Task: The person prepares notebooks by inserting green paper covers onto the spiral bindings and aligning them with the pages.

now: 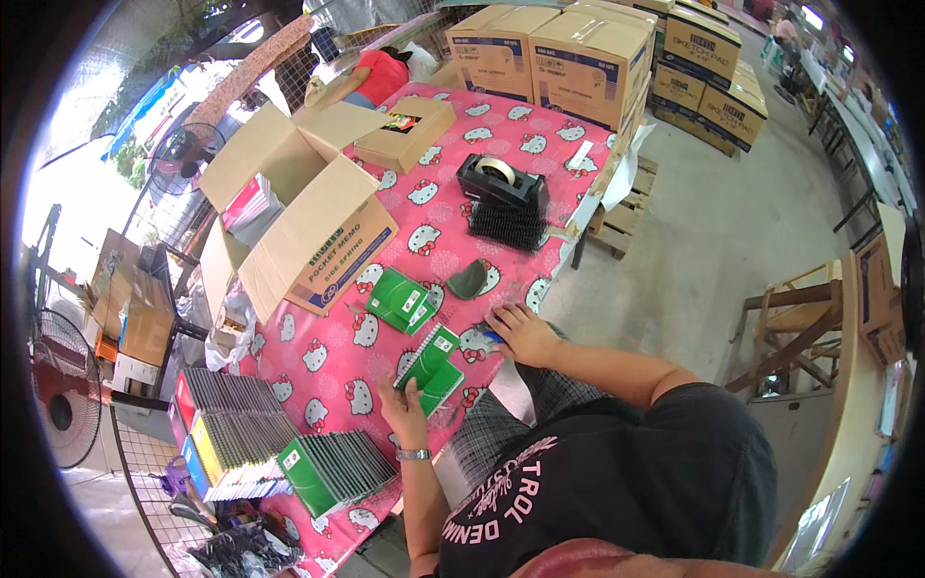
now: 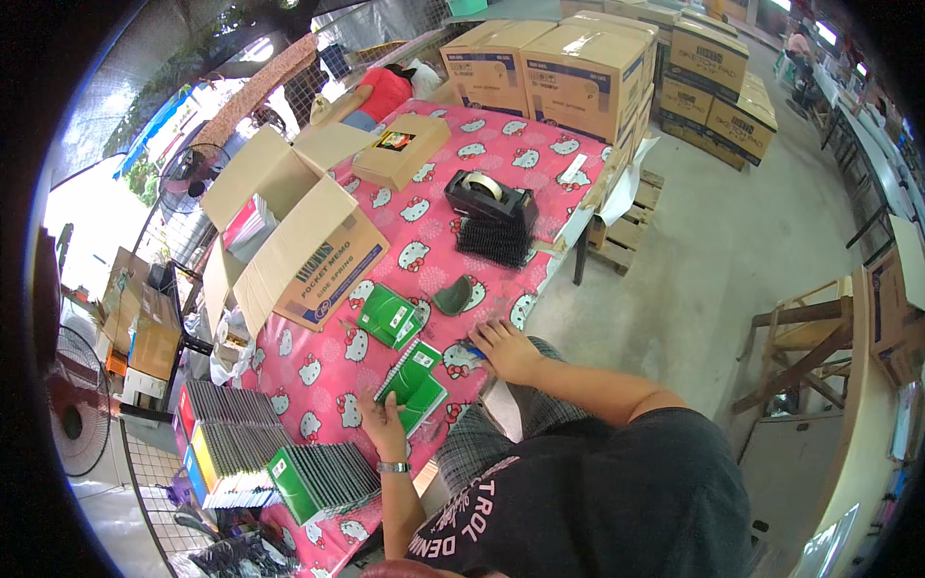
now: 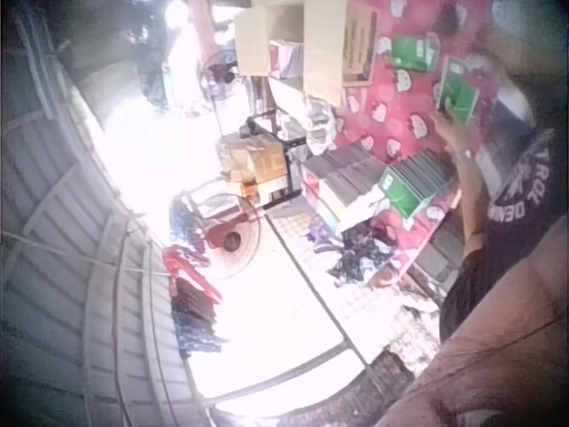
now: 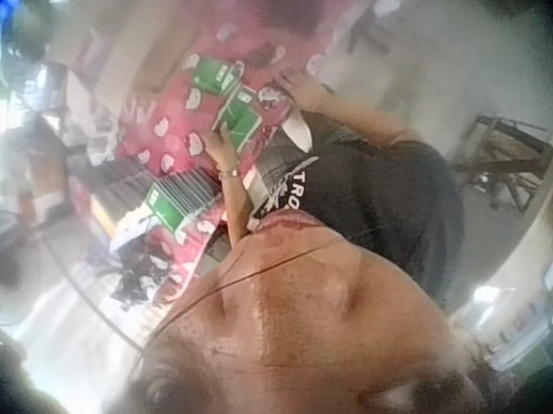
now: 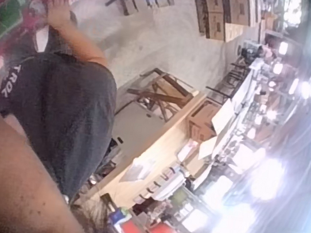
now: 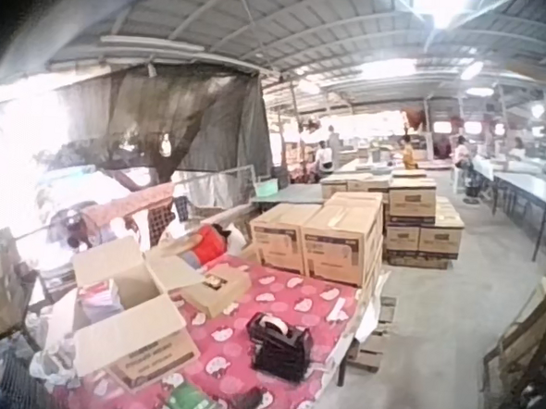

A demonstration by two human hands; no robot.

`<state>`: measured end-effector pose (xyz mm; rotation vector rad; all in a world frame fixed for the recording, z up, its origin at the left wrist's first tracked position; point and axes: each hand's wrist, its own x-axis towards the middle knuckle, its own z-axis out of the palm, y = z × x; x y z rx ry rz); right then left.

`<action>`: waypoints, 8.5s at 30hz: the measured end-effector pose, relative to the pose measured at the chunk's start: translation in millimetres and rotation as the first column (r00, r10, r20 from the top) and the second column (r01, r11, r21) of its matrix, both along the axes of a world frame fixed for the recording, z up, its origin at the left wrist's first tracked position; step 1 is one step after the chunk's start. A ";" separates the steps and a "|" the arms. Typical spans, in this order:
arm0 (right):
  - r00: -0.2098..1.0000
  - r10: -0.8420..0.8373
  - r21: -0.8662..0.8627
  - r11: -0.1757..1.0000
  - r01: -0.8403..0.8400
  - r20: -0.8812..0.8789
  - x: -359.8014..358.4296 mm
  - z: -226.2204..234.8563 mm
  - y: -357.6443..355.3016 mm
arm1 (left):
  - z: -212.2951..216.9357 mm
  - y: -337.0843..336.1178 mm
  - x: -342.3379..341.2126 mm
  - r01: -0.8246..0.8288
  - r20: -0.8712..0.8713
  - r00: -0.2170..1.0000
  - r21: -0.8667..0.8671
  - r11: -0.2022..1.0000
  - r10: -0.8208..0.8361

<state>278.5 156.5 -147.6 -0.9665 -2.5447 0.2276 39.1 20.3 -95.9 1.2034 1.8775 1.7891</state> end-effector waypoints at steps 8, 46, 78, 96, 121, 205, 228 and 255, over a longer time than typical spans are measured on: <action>0.842 0.038 0.004 0.999 -0.042 -0.538 -34.3 75.0 -38.7 | -17.0 -9.8 -19.5 0.057 0.060 0.997 -0.139 0.989 -0.049; 0.902 0.425 0.398 0.843 -0.363 -0.077 -62.7 102.7 -45.4 | 10.4 -4.9 -0.1 0.043 -0.043 0.998 -0.182 0.982 -0.052; 0.720 -0.425 -0.660 -0.309 -0.685 -0.548 -68.6 85.6 -67.3 | 19.0 -11.2 13.2 -0.179 -0.339 0.932 -0.114 0.977 0.131; 0.976 0.058 0.040 0.998 -0.051 -0.211 -42.2 27.8 37.7 | -40.6 112.2 -107.1 0.150 0.769 0.639 -0.148 0.977 0.018; 0.902 0.148 -0.326 0.898 -0.294 -0.405 -52.7 47.7 34.2 | 32.2 -8.3 -3.9 0.205 -0.573 0.561 -0.603 0.771 -0.597; 0.707 0.288 -0.416 0.644 -0.642 -0.646 -79.9 62.1 1.6 | 41.0 6.6 3.7 0.016 -0.744 0.514 -0.489 0.872 -0.427; 0.906 0.264 -0.528 0.744 -0.410 -0.331 -72.9 96.5 -15.8 | 36.9 1.1 17.7 0.016 -0.796 0.515 -0.361 0.933 -0.317; 0.653 0.253 -0.700 -0.226 -0.677 -0.714 -77.0 79.5 60.7 | 31.1 0.8 10.5 -0.043 -0.686 0.696 -0.336 0.941 -0.213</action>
